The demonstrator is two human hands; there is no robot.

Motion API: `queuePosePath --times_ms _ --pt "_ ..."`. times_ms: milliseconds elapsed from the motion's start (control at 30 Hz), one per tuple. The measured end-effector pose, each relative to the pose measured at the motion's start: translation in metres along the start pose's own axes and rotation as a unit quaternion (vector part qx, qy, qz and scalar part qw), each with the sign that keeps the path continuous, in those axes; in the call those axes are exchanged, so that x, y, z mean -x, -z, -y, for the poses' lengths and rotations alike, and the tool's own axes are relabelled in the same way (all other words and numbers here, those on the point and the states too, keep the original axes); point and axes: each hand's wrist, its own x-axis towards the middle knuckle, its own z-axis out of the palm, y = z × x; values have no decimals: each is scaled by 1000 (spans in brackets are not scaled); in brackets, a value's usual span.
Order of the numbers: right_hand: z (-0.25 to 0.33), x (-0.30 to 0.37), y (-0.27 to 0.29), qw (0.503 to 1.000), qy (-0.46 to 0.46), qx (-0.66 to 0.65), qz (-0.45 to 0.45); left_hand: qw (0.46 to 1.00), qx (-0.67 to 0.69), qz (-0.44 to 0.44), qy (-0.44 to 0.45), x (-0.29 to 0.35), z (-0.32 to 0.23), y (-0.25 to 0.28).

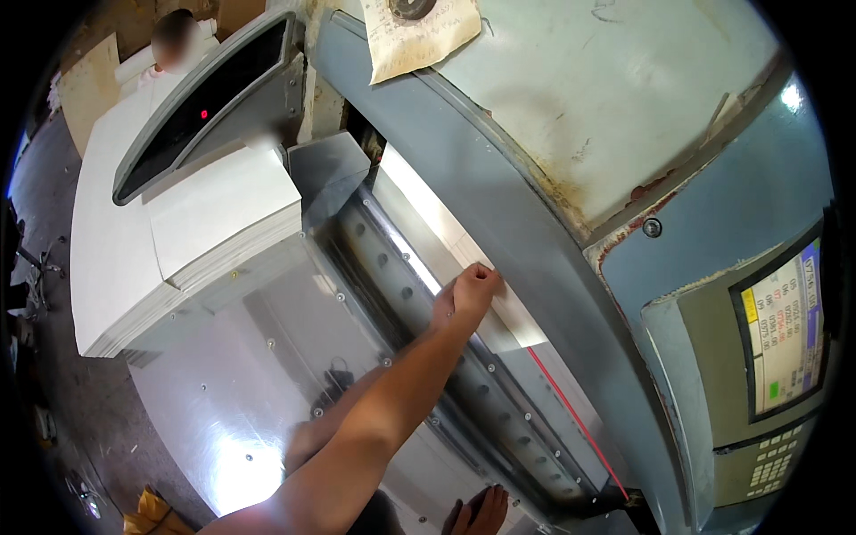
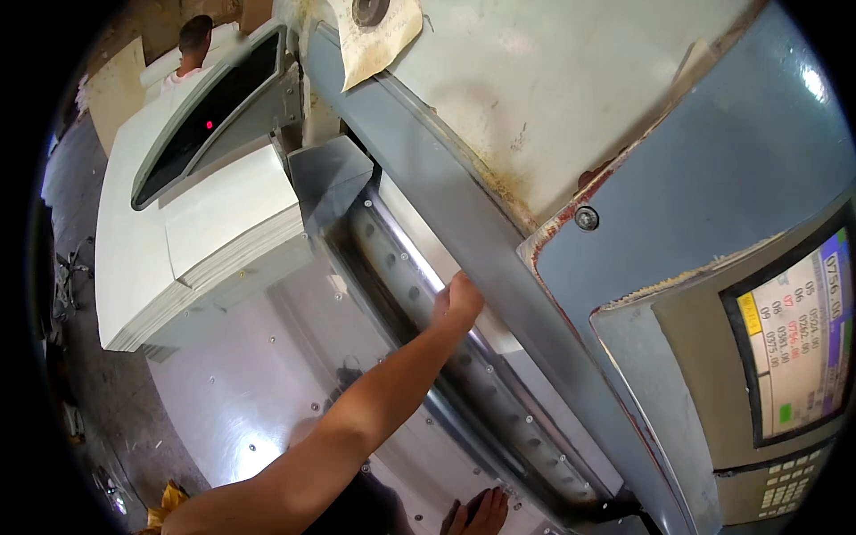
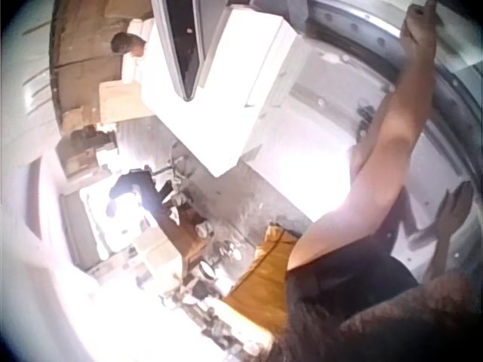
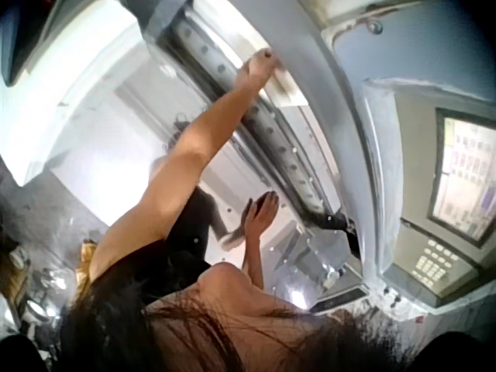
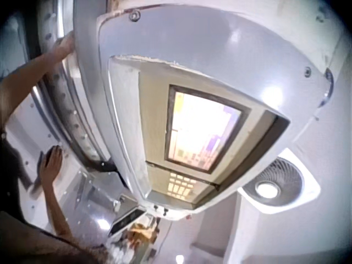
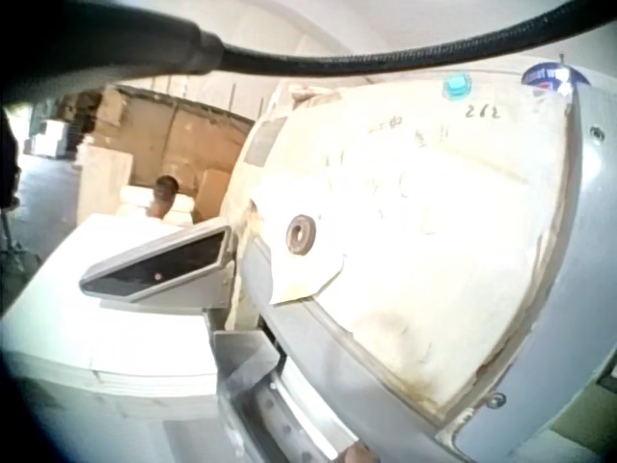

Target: The person loads large white sheets into a paper cutting machine, aligns them against the guide, and operates the machine to cut the sheets. The person then removes the cut pieces and stacks them on the machine's platform.

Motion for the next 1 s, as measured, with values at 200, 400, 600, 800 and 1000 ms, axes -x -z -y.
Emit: queuePosePath --times_ms 200,400,600,800,1000 --pt "-7 18 1 997 -62 -44 2 996 -84 14 8 43 -52 -4" --pt "17 -1 27 996 -60 -43 54 964 -206 169 -4 58 -50 121" --pt "3 37 1 995 -90 -43 -8 913 -342 212 -65 234 -145 369" --pt "67 0 -72 961 -77 -243 -107 944 -259 -201 -30 318 -269 656" --pt "278 -206 -126 727 -109 -654 175 970 64 -168 -164 206 -345 680"
